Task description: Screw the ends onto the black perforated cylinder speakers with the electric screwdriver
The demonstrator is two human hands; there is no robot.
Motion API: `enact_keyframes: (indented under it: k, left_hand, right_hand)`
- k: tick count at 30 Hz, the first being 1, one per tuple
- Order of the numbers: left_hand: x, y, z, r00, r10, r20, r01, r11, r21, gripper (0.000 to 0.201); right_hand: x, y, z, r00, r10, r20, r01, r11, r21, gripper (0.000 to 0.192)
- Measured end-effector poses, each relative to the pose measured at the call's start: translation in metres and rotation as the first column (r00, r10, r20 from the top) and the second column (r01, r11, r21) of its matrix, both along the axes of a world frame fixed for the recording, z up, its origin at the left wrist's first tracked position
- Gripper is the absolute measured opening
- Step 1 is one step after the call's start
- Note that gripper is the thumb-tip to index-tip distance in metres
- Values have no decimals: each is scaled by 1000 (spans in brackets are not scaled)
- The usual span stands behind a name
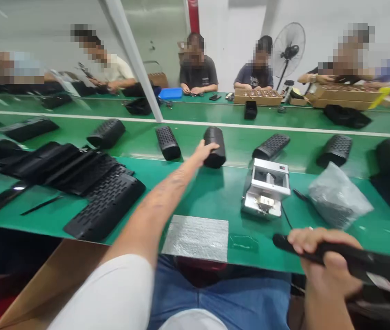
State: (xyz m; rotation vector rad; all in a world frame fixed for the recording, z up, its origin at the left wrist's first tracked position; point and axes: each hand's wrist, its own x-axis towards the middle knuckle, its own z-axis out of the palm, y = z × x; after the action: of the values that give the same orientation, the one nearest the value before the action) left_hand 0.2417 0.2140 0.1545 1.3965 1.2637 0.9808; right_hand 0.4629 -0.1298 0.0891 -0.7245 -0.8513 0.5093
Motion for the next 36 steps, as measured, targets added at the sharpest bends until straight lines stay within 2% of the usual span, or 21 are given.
enact_keyframes:
  k: [2,4,5,6,8,10,12,14,17,21,23,25,27,29,32,36]
  left_hand:
    - [-55,-10,-1,997,-73,-30,73,997,6,115]
    - [-118,-24,-7,979,-183,-85,186,982,28,143]
    - [-149,-35,-10,921,-315,-230,343,935,90,148]
    - [-178,-49,-13,845,-390,-365,467,871,153,147]
    - [-223,-84,-17,679,-425,-598,631,755,180,138]
    - [-246,-120,-20,534,-435,-725,731,668,137,132]
    - [-248,-148,-24,428,-467,-774,802,591,87,128]
    - [-238,-163,-30,361,-498,-788,850,523,60,124]
    - [-216,-165,-42,327,-523,-787,884,464,59,122]
    - [-198,-161,-58,324,-536,-780,911,398,106,121]
    - [-195,-167,-63,366,-492,-790,894,421,152,115]
    - [-194,-176,-67,408,-433,-804,859,481,176,112]
    - [-192,-185,-69,407,-406,-818,837,525,155,112]
    - [-190,-191,-70,379,-405,-832,834,538,118,111]
    - [-189,-193,-70,345,-396,-851,839,536,91,107]
    - [-189,-191,-72,388,-412,-824,829,547,117,104]
  right_hand:
    - [-1,34,17,992,-98,82,96,995,33,31]
    - [-2,65,26,977,-186,107,183,982,38,41]
    - [-2,78,28,968,-216,127,217,976,12,46]
    - [-3,88,28,958,-243,154,248,969,-14,51]
    - [-6,100,29,944,-266,196,284,956,-69,56]
    - [-8,102,29,934,-270,233,297,951,-90,57]
    - [-8,100,31,925,-273,266,300,951,-69,53]
    - [-6,98,35,907,-306,288,327,945,-24,50]
    - [-1,105,39,870,-362,334,392,920,-24,50]
    - [2,113,41,875,-299,380,365,924,-114,54]
    - [-1,105,43,888,-266,376,336,932,-133,52]
    - [-11,88,49,906,-229,357,296,944,-145,47]
    - [-25,64,58,932,-150,331,205,969,-141,40]
    - [-44,39,68,949,-7,314,46,992,-116,34]
    - [-78,12,79,923,211,322,-189,977,-99,25]
    - [-113,11,78,895,264,361,-248,965,-90,24]
